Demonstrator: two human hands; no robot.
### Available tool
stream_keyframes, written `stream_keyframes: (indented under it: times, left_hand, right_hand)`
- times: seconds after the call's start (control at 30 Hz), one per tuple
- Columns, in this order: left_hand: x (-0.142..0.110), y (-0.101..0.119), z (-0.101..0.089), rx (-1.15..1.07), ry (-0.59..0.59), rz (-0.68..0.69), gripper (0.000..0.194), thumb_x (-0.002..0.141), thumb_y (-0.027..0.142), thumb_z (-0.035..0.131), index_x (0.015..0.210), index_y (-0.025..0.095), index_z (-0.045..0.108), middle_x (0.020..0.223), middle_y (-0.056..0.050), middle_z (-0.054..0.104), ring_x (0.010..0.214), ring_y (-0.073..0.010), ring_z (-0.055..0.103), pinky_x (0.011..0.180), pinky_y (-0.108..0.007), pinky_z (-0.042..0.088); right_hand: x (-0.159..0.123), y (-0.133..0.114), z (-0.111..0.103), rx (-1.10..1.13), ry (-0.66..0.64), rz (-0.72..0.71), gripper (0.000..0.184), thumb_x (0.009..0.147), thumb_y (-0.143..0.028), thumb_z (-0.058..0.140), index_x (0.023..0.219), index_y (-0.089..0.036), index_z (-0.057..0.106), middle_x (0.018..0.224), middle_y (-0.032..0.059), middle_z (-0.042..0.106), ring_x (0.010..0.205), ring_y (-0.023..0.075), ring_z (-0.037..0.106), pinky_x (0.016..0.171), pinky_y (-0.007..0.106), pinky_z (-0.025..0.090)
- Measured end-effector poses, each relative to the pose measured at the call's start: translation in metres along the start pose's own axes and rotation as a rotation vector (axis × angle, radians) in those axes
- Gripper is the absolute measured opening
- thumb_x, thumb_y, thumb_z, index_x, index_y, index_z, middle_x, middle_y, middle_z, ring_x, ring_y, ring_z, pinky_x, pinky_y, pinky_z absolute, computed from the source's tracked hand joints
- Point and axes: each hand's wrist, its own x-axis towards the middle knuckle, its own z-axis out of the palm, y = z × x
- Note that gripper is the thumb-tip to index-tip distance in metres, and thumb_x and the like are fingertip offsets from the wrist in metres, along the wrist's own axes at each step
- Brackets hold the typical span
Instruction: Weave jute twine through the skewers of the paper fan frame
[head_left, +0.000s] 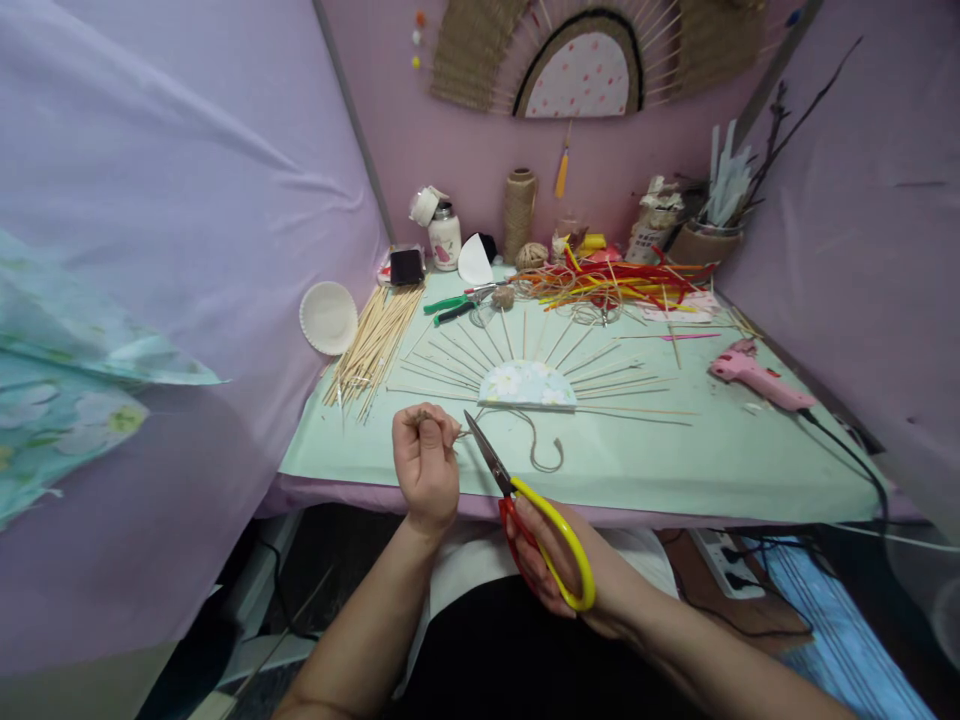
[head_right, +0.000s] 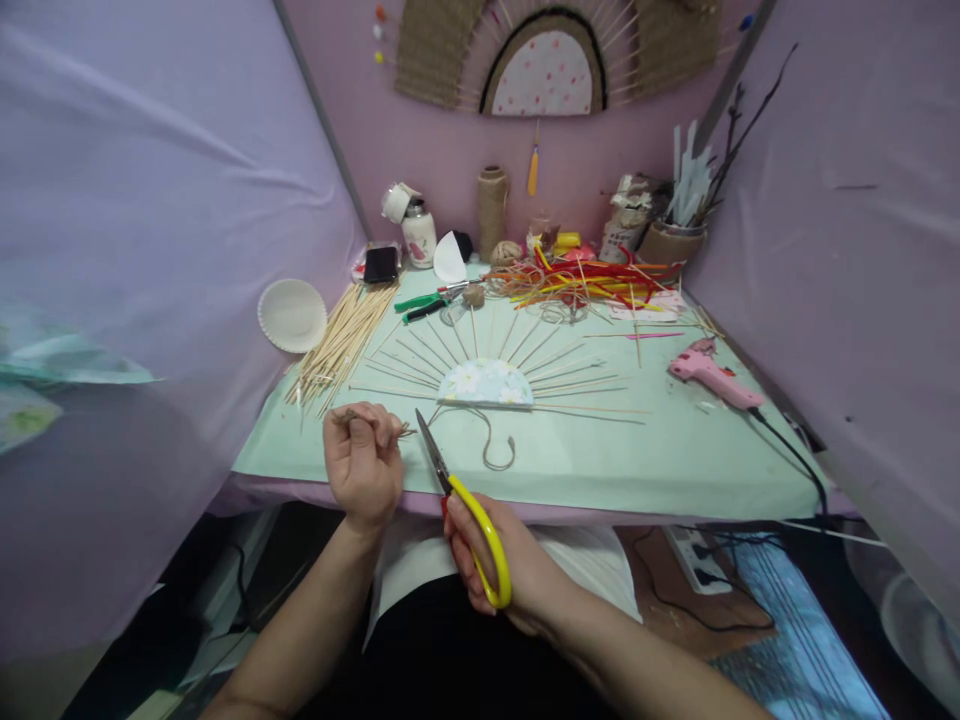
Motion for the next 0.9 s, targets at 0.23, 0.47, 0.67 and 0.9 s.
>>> stream_keyframes:
  times: [0.23,0.47,0.67,0.9]
  left_hand:
    - [0.012,0.008,-0.01,-0.014,0.065,0.017,0.017,0.086,0.032,0.062,0.078,0.019,0.053,0.058,0.004,0.04,0.052,-0.0074,0.036,0.054,-0.021,0.036]
    - [0.022,0.008,-0.019,-0.095,0.121,-0.226,0.017,0.085,0.028,0.063,0.078,0.017,0.052,0.058,0.005,0.039,0.049,-0.0059,0.032,0.047,-0.018,0.031]
    - [0.019,0.005,-0.016,-0.11,0.105,-0.312,0.017,0.085,0.027,0.062,0.077,0.016,0.052,0.058,0.005,0.038,0.049,-0.0056,0.031,0.047,-0.017,0.031]
    - [0.019,0.008,-0.017,-0.129,0.132,-0.368,0.014,0.087,0.022,0.057,0.076,0.015,0.052,0.057,0.005,0.037,0.048,-0.0051,0.029,0.046,-0.016,0.029]
  right_hand:
    - [-0.028,-0.016,-0.025,-0.354,0.204,0.044,0.045,0.077,-0.063,0.058,0.084,-0.02,0.048,0.052,-0.0086,0.043,0.034,0.0042,0.032,0.032,0.017,0.024]
    - [-0.095,-0.065,-0.125,-1.236,1.154,-0.214,0.032,0.079,-0.052,0.052,0.084,-0.02,0.057,0.073,0.0093,0.065,0.064,0.0231,0.06,0.055,0.031,0.039]
    - [-0.112,-0.085,-0.17,-1.639,1.291,0.274,0.038,0.088,-0.05,0.039,0.078,-0.019,0.059,0.072,0.0182,0.066,0.067,0.0303,0.064,0.058,0.035,0.039]
    - [-0.085,-0.092,-0.177,-2.023,1.271,-0.081,0.034,0.09,-0.032,0.042,0.082,-0.01,0.067,0.08,0.0217,0.067,0.076,0.0307,0.063,0.067,0.037,0.042]
